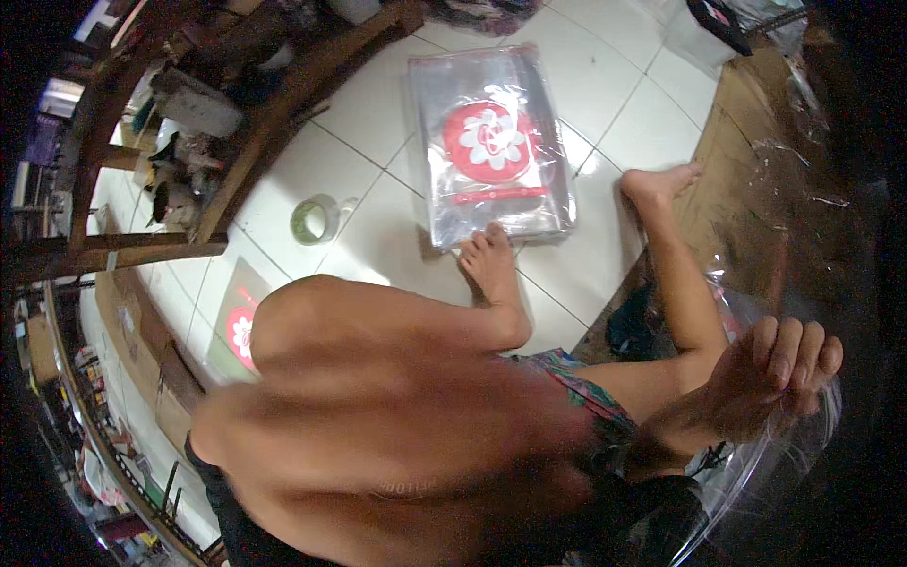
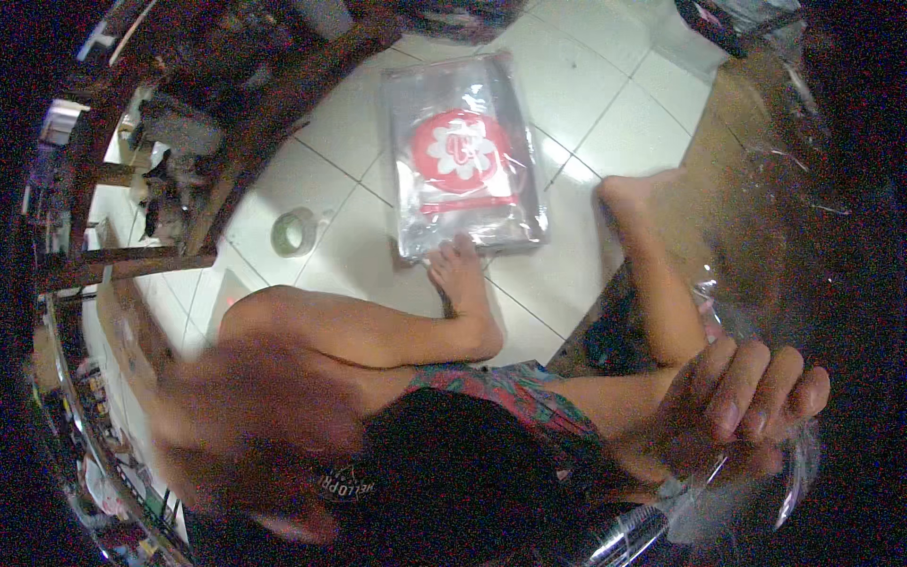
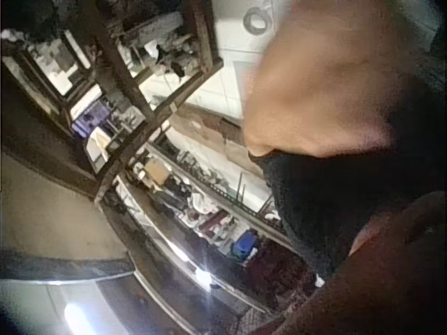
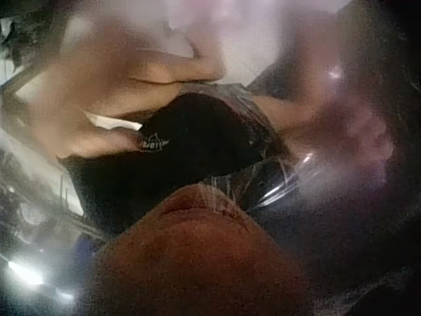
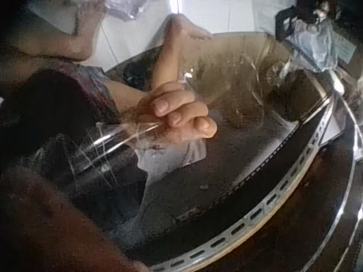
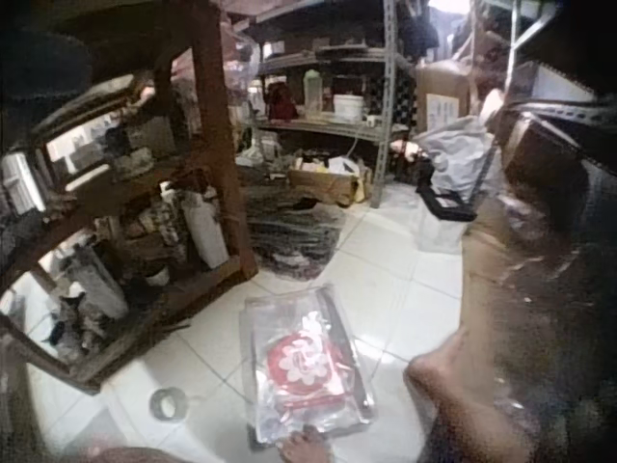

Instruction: The person sits on the floor and places a pink circular object into a clear plastic bag. They seal the bag, apply clear tape to secure it, and then place the packaged item onto a nearby wooden shelf.

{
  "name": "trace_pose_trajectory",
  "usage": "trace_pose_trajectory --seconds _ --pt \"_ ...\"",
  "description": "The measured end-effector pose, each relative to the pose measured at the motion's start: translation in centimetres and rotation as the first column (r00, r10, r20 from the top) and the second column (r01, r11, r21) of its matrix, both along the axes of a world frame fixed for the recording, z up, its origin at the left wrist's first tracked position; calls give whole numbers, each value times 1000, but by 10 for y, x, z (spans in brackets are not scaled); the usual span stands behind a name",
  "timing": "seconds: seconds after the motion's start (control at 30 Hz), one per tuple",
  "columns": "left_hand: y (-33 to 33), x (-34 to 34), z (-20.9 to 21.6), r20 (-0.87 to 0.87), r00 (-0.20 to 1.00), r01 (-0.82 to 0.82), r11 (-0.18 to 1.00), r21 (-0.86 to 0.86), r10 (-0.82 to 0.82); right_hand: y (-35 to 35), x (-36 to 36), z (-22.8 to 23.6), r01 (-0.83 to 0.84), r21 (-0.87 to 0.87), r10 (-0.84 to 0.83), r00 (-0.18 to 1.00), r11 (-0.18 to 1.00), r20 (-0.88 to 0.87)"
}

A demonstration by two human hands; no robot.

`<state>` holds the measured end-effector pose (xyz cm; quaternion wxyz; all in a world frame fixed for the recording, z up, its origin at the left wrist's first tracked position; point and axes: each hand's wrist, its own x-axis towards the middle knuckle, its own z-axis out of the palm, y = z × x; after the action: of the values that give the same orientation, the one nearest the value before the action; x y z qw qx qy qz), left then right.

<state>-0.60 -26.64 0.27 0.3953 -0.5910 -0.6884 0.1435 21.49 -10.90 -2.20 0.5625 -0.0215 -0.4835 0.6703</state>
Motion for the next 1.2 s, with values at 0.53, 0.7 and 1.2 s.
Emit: trace_pose_trajectory --seconds 0.53,0.7,1.2 --pt "5 42 -20 563 -423 34 608 793 -710 -6 35 -48 188 -172 -157 972 967 177" --pt "18 14 -70 777 -182 -68 796 602 -603 11 -3 -90 385 -99 -296 827 917 478" --pt "68 -11 -260 695 -549 -696 715 -72 -465 66 -74 -265 317 -5 -149 457 948 877"
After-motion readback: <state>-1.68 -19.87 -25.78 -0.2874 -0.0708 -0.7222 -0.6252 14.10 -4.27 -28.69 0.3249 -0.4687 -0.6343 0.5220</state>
